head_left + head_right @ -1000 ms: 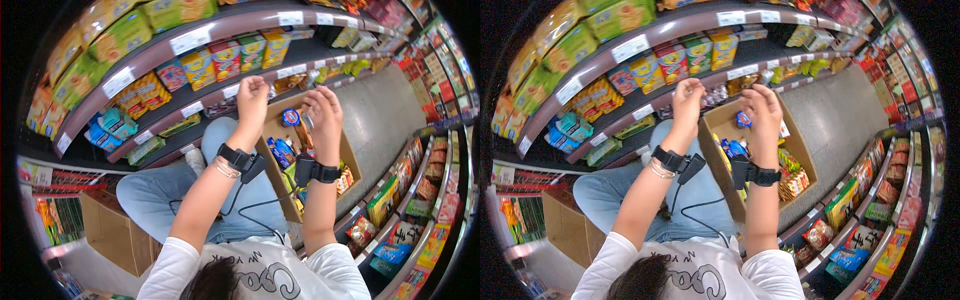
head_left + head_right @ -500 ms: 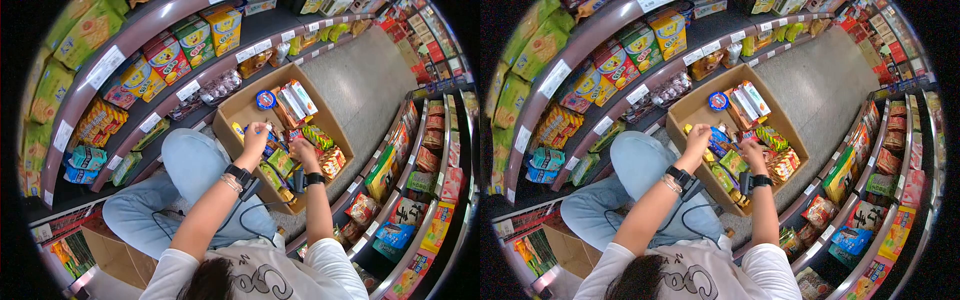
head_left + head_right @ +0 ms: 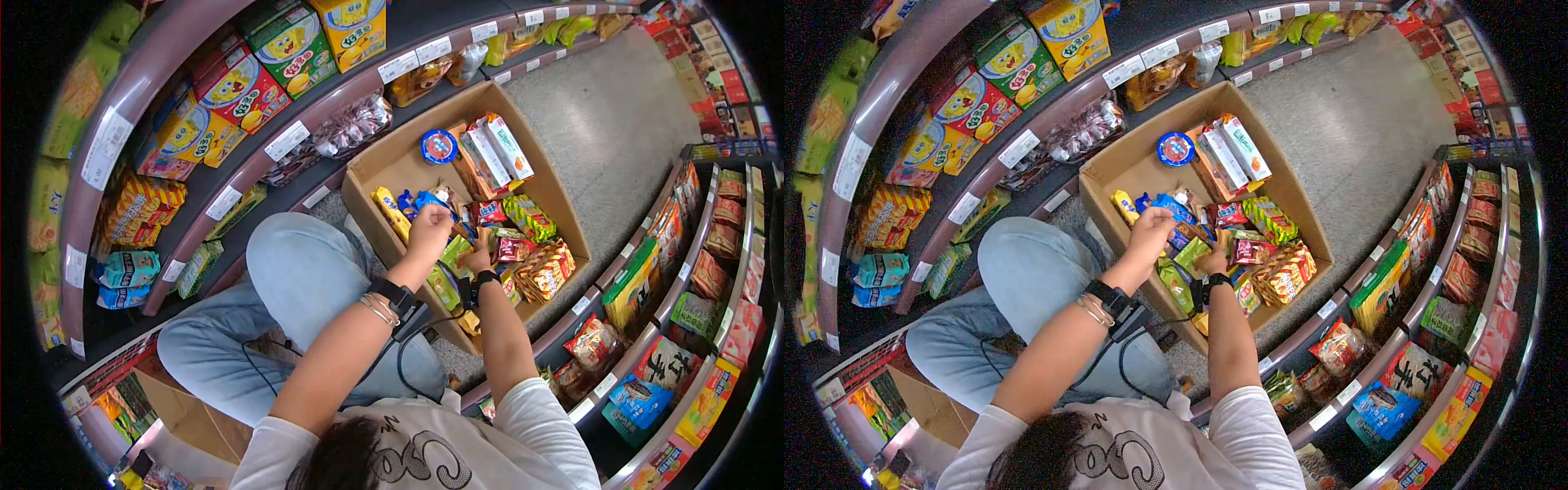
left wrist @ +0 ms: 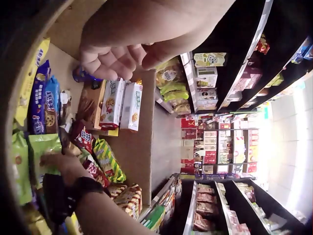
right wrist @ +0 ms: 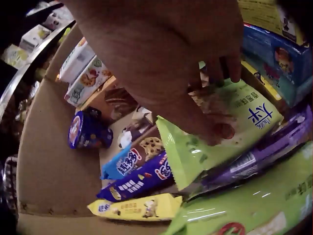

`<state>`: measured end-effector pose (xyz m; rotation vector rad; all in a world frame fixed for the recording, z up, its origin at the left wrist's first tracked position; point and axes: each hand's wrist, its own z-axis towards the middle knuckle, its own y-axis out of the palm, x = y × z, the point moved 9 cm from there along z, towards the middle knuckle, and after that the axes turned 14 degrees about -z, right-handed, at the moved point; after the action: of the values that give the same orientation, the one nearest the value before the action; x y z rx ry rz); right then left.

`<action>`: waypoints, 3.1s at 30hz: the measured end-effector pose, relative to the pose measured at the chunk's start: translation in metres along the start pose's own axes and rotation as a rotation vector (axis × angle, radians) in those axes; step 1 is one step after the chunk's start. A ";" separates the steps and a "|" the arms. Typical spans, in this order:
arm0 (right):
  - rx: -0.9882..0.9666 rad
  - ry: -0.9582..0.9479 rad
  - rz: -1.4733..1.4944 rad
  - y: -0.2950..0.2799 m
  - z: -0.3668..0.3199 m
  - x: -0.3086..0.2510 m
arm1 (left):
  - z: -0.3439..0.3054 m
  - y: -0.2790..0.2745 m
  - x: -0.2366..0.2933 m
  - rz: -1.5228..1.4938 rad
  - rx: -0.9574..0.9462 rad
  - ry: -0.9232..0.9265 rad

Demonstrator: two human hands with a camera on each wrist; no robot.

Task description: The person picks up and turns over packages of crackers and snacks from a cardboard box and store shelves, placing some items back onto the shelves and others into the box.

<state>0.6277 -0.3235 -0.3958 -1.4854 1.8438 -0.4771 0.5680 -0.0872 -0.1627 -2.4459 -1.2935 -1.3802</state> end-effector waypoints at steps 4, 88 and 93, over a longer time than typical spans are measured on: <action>-0.022 0.000 -0.308 -0.014 -0.026 -0.023 | 0.012 0.010 -0.011 0.074 0.013 0.027; 0.121 -0.742 0.893 -0.219 -0.273 -0.287 | -0.083 -0.038 0.126 -0.514 -0.409 0.190; 0.107 -0.750 0.804 -0.223 -0.272 -0.277 | -0.089 -0.031 0.128 -0.374 -0.493 0.238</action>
<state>0.6094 -0.1593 0.0204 -0.5998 1.5659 0.3334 0.5184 -0.0216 -0.0267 -2.2618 -1.5566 -2.2443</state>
